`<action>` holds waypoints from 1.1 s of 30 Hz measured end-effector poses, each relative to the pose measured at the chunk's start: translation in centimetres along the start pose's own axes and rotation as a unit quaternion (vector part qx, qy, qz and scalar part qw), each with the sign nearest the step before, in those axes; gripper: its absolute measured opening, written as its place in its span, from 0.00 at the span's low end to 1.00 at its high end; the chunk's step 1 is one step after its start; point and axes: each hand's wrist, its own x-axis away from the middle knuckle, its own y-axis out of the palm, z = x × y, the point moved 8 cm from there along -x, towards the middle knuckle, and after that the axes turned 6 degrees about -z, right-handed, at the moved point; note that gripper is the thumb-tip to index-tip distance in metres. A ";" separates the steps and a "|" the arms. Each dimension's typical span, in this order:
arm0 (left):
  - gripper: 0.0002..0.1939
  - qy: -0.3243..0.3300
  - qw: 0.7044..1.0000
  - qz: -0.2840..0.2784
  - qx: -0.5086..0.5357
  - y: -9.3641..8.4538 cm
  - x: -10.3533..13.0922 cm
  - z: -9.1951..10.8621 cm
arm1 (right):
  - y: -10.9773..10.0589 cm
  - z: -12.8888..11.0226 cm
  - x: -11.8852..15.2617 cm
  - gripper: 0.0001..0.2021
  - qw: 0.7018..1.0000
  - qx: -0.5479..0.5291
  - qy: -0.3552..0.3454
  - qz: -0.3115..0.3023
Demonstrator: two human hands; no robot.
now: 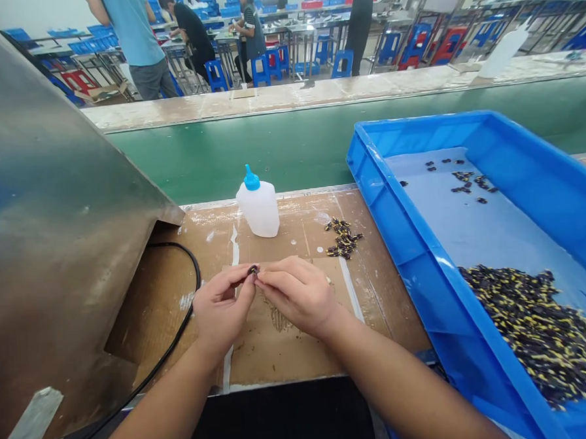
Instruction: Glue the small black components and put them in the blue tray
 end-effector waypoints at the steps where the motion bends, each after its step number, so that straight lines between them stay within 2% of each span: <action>1: 0.08 -0.001 1.000 -0.003 0.002 0.0 0.0 0.0 | 0.0 0.0 0.0 0.12 1.000 -0.002 -0.001 0.000; 7: 0.07 -0.010 1.000 -0.006 0.008 0.1 -0.1 0.3 | 0.1 0.0 -0.1 0.13 1.000 -0.010 -0.012 -0.004; 11: 0.06 -0.045 0.998 0.003 0.035 0.2 0.0 -0.5 | 0.1 0.0 0.0 0.12 1.000 -0.028 -0.006 -0.003; 13: 0.06 -0.062 0.996 -0.004 0.060 0.5 0.0 -1.0 | 0.1 0.7 0.2 0.09 0.998 -0.055 0.034 -0.002; 15: 0.08 -0.058 0.995 -0.036 0.072 0.9 -0.1 -0.9 | 0.2 2.2 0.5 0.05 0.988 -0.101 0.114 0.008; 17: 0.11 -0.042 0.994 -0.072 0.072 1.3 -0.2 -0.6 | 0.3 4.5 1.1 0.04 0.961 -0.175 0.209 0.031; 19: 0.13 -0.027 0.994 -0.084 0.061 1.3 -0.3 -0.4 | 0.7 6.8 1.7 0.10 0.919 -0.269 0.285 0.048; 21: 0.14 -0.023 0.996 -0.072 0.040 0.8 -0.5 -0.6 | 0.8 8.3 2.0 0.16 0.874 -0.351 0.332 0.048; 23: 0.15 -0.023 0.998 -0.053 0.014 0.1 -0.7 -1.1 | -0.1 8.9 2.5 0.20 0.844 -0.394 0.359 0.056; 25: 0.17 -0.027 0.999 -0.039 -0.004 -0.5 -0.8 -1.5 | -2.1 8.2 3.7 0.20 0.836 -0.404 0.364 0.072; 27: 0.17 -0.032 0.999 -0.030 -0.017 -0.8 -0.8 -1.9 | -4.5 6.0 5.8 0.19 0.843 -0.400 0.353 0.063; 30: 0.16 -0.042 0.998 -0.019 -0.052 -1.1 -0.8 -1.7 | -7.5 1.3 11.1 0.18 0.841 -0.406 0.357 -0.024; 32: 0.14 -0.039 0.996 -0.002 -0.075 -1.2 -0.9 -1.0 | -9.3 -1.3 16.1 0.18 0.815 -0.408 0.400 -0.094; 33: 0.14 -0.040 0.996 0.005 -0.084 -1.2 -0.9 -0.6 | -10.2 -2.1 19.1 0.18 0.794 -0.396 0.442 -0.128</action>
